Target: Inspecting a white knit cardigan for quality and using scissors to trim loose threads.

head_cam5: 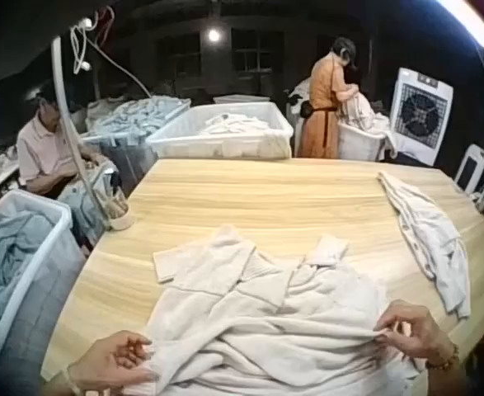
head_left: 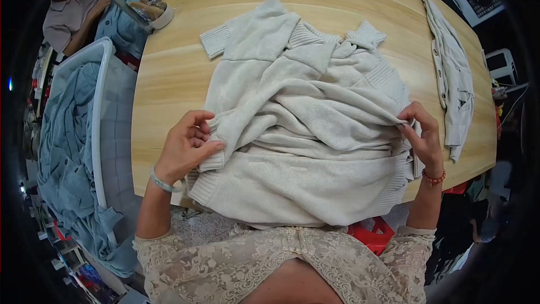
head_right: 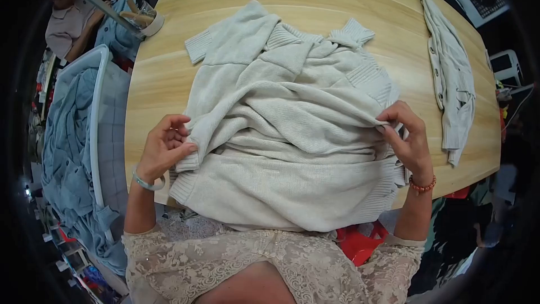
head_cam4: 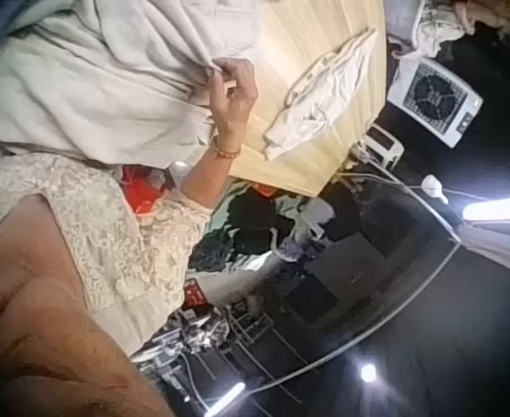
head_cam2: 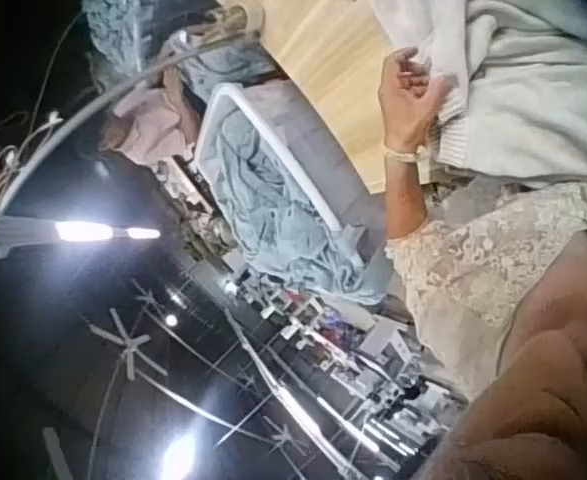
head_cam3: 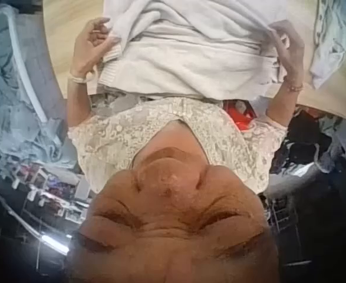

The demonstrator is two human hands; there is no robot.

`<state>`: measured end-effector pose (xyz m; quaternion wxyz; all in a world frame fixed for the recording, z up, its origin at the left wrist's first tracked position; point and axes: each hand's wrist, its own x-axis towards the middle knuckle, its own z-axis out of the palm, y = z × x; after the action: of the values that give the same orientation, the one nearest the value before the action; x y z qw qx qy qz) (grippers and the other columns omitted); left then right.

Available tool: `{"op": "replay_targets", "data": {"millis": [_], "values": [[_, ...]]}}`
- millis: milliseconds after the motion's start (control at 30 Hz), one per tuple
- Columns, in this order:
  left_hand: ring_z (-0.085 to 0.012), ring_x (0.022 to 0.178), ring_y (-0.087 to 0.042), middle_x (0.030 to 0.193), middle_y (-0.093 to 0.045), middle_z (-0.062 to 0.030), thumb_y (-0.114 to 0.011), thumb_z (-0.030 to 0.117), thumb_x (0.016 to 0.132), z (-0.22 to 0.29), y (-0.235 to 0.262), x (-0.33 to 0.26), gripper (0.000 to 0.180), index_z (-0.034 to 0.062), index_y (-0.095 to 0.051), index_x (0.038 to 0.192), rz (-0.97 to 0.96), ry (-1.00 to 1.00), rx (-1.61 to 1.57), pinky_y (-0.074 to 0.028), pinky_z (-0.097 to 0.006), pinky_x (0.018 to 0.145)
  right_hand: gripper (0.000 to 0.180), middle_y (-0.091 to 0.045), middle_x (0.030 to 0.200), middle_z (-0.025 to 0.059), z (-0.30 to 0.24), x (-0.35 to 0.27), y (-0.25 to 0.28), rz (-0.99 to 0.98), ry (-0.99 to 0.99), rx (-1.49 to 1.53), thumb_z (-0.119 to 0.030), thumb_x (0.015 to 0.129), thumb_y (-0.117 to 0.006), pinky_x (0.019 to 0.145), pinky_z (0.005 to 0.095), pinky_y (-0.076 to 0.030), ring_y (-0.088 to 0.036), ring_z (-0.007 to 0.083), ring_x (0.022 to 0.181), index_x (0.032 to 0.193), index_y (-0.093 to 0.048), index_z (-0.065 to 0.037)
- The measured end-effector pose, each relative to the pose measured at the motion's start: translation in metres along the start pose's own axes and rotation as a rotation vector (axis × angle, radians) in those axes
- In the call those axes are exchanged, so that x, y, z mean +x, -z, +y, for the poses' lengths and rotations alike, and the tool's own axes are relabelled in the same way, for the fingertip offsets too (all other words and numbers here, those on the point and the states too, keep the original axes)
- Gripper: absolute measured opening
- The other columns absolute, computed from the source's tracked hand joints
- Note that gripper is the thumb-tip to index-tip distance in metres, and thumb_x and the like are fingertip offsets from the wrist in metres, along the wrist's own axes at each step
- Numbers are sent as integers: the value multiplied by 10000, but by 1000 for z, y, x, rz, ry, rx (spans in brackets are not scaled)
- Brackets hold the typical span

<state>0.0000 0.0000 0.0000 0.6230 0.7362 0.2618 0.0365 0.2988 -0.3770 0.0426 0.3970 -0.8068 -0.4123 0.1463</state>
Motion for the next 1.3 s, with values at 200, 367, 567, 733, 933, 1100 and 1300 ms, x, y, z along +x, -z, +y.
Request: {"op": "replay_targets", "data": {"millis": [200, 367, 567, 733, 933, 1100, 1300], "values": [[-172, 776, -569, 916, -572, -67, -759, 45, 751, 2, 2, -14, 406, 33, -622, 1133, -118, -217, 342, -484, -296, 712, 90, -548, 842, 39, 6, -36, 19, 48, -46, 117, 38, 800, -605, 764, 250, -394, -502, 121, 813, 888, -584, 33], [-285, 925, -553, 928, -551, -86, -652, -61, 625, 19, 10, -30, 382, 81, -672, 979, -388, -358, 457, -448, -340, 822, 90, -600, 819, 40, 3, -55, 25, -57, -219, -45, -4, 817, -637, 776, 254, -434, -550, 116, 813, 884, -596, 41], [-227, 1005, -555, 1035, -556, -72, -760, 33, 722, 25, 6, -40, 253, 59, -681, 960, -319, -296, 258, -447, -348, 892, 104, -655, 798, 80, -10, -53, 15, -124, -333, -222, -24, 828, -650, 765, 284, -478, -603, 145, 775, 894, -627, 53], [-90, 954, -550, 1084, -561, -31, -779, 73, 800, 5, -11, -24, 495, -11, -543, 1226, 33, -21, -143, -483, -215, 810, 113, -660, 821, 93, -24, -41, 7, -132, -274, -226, -12, 821, -648, 762, 290, -488, -624, 166, 790, 914, -638, 52], [-122, 824, -578, 871, -619, -50, -739, 12, 770, 33, -15, -14, 228, -8, -650, 980, -147, -187, 236, -478, -250, 730, 202, -651, 922, 103, -71, 4, -33, -127, 125, -50, -78, 834, -694, 792, 308, -488, -623, 212, 854, 1013, -656, 6], [-213, 787, -598, 919, -593, -117, -630, -129, 665, 98, -25, -17, 326, 9, -656, 959, -64, -728, 448, -470, -280, 683, 504, -642, 1105, 149, -124, 65, -101, -122, 616, 89, -176, 817, -722, 885, 386, -486, -605, 320, 1017, 1275, -558, -45], [-222, 881, -603, 959, -599, -132, -617, -167, 688, 133, -10, -9, 312, -28, -627, 967, 258, -981, 607, -483, -292, 779, 328, -665, 805, 164, -135, 111, -113, -66, 537, 39, -164, 775, -669, 692, 402, -510, -655, 323, 754, 1097, -655, -105]]}}
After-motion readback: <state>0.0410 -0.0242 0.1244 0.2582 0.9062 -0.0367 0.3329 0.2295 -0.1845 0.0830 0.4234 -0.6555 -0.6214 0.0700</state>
